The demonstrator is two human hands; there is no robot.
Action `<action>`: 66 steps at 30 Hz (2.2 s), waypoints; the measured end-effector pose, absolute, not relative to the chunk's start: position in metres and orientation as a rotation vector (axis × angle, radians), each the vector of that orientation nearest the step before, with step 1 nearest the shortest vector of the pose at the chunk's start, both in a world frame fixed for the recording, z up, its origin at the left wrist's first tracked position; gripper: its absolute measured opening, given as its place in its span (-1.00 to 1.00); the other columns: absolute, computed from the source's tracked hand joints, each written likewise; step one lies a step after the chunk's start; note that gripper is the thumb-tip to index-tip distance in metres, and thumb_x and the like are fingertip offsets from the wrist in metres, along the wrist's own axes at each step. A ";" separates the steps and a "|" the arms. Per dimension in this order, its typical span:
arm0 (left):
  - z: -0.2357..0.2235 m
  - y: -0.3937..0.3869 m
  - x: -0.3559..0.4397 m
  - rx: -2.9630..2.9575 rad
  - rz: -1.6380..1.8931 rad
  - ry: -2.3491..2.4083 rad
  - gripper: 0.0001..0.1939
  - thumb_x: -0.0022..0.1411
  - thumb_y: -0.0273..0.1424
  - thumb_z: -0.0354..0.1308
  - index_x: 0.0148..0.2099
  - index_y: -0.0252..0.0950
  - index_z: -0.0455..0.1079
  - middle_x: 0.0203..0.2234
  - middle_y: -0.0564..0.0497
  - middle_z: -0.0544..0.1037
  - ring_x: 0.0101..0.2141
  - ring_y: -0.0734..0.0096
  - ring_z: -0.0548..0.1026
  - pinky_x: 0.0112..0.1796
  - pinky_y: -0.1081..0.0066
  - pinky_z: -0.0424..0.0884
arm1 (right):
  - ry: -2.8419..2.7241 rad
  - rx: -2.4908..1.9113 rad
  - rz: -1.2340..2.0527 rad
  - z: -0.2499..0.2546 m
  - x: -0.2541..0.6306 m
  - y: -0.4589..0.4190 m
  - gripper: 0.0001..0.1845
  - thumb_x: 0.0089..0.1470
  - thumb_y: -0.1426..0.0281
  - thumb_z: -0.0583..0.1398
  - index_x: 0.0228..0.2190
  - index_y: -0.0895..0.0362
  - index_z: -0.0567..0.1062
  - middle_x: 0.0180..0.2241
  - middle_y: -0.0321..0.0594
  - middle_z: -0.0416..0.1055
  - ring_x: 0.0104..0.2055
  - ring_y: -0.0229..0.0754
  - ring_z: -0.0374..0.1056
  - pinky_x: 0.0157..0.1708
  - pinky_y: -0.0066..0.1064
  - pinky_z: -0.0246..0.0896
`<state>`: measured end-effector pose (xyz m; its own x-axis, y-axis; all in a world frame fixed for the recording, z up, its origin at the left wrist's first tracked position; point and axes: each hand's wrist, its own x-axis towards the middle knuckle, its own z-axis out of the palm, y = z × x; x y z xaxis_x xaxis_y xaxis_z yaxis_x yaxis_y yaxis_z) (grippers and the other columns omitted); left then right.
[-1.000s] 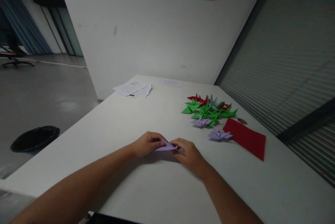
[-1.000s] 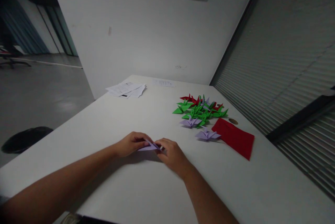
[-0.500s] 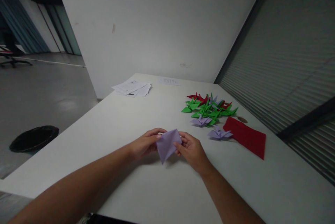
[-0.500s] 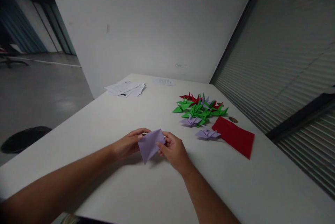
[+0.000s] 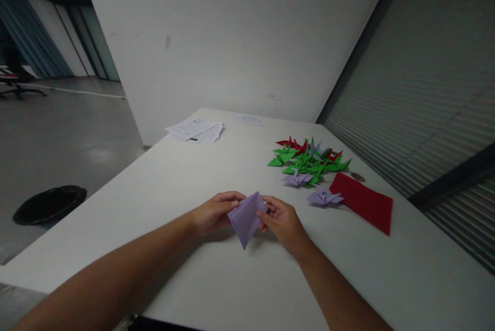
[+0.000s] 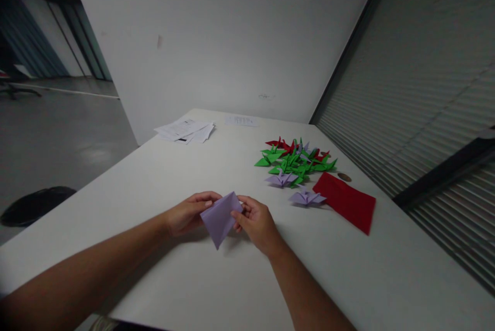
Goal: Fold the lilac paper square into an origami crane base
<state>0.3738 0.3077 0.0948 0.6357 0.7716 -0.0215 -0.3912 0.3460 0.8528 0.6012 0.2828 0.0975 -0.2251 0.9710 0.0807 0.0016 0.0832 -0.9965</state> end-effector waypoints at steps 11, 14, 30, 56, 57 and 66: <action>0.090 0.309 0.373 0.989 0.814 0.475 -0.65 0.15 -0.26 0.44 -0.06 -0.32 0.59 -0.25 -0.10 0.57 -0.32 0.41 0.50 -0.28 0.44 0.35 | -1.420 -1.033 1.349 0.096 0.600 0.283 -0.39 -0.02 0.16 0.42 0.03 0.17 0.53 -0.43 -0.28 0.49 -0.56 -0.28 0.37 -0.58 -0.45 0.31; 0.088 0.309 0.374 1.036 0.812 0.473 -0.67 0.14 -0.35 0.43 -0.04 -0.30 0.55 -0.24 -0.09 0.59 -0.33 0.40 0.53 -0.30 0.44 0.37 | -1.428 -1.025 1.354 0.094 0.599 0.282 -0.38 -0.02 0.18 0.42 0.04 0.18 0.53 -0.42 -0.28 0.49 -0.55 -0.28 0.37 -0.57 -0.44 0.31; 0.082 0.313 0.381 1.384 0.741 0.683 -0.41 -0.08 -0.32 0.54 -0.06 -0.28 0.32 -0.46 0.08 0.51 -0.49 0.46 0.43 -0.48 0.51 0.24 | -1.664 -1.124 1.343 0.096 0.594 0.274 -0.52 0.02 0.40 0.31 0.01 0.13 0.45 -0.51 -0.40 0.43 -0.52 -0.27 0.37 -0.51 -0.47 0.25; 0.086 0.321 0.378 1.342 0.991 0.793 -0.57 -0.01 -0.12 0.50 -0.43 -0.33 0.41 -0.55 0.06 0.49 -0.48 0.47 0.39 -0.40 0.43 0.27 | -1.526 -1.122 1.337 0.099 0.600 0.281 -0.44 -0.07 0.00 0.41 -0.22 0.09 0.37 -0.32 -0.23 0.50 -0.31 -0.11 0.43 -0.35 -0.35 0.28; 0.087 0.321 0.378 1.334 1.000 0.793 -0.57 -0.01 -0.12 0.50 -0.43 -0.33 0.41 -0.55 0.05 0.51 -0.47 0.46 0.40 -0.39 0.42 0.28 | -1.538 -1.143 1.292 0.098 0.600 0.282 -0.49 -0.05 0.04 0.41 -0.26 0.09 0.38 -0.34 -0.24 0.49 -0.32 -0.12 0.42 -0.36 -0.36 0.28; 0.086 0.322 0.378 1.260 1.071 0.775 -0.53 -0.11 -0.27 0.57 -0.39 -0.31 0.32 -0.55 0.12 0.47 -0.50 0.53 0.40 -0.45 0.49 0.25 | -1.608 -1.217 1.203 0.098 0.602 0.284 -0.54 0.06 0.04 0.33 -0.32 0.23 0.60 -0.47 -0.22 0.49 -0.43 -0.15 0.36 -0.45 -0.37 0.23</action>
